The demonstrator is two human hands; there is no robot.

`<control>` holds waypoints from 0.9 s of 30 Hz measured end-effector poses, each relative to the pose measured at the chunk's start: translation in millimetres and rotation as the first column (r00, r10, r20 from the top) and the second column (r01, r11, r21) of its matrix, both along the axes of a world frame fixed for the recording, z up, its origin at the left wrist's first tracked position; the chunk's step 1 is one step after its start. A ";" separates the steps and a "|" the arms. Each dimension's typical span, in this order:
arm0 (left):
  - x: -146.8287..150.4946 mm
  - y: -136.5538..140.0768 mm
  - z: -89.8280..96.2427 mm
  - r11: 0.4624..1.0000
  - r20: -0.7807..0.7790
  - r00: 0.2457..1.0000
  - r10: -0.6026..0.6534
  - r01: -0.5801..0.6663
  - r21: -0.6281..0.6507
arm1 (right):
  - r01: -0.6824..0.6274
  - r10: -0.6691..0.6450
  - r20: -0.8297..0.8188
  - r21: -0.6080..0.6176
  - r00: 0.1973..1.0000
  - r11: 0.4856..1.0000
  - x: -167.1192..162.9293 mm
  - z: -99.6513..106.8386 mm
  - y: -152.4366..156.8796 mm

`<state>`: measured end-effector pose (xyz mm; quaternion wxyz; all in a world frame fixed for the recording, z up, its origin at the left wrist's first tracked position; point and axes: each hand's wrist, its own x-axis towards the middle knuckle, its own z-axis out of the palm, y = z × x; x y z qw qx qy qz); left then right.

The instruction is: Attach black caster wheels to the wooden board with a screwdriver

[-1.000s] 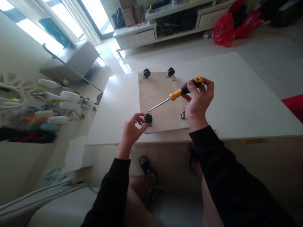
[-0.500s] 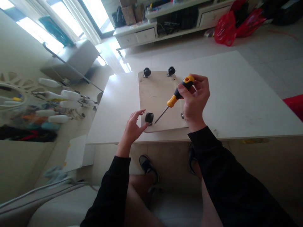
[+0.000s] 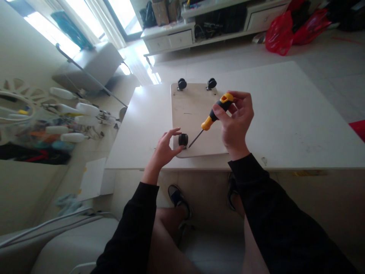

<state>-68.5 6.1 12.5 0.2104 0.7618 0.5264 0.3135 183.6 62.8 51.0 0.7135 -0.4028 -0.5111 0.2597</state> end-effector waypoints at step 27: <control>-5.7 -5.1 8.5 0.999 -0.052 0.998 0.027 -0.025 0.040 | -0.137 0.137 0.043 -0.019 0.990 0.990 -17.8 5.0 -17.2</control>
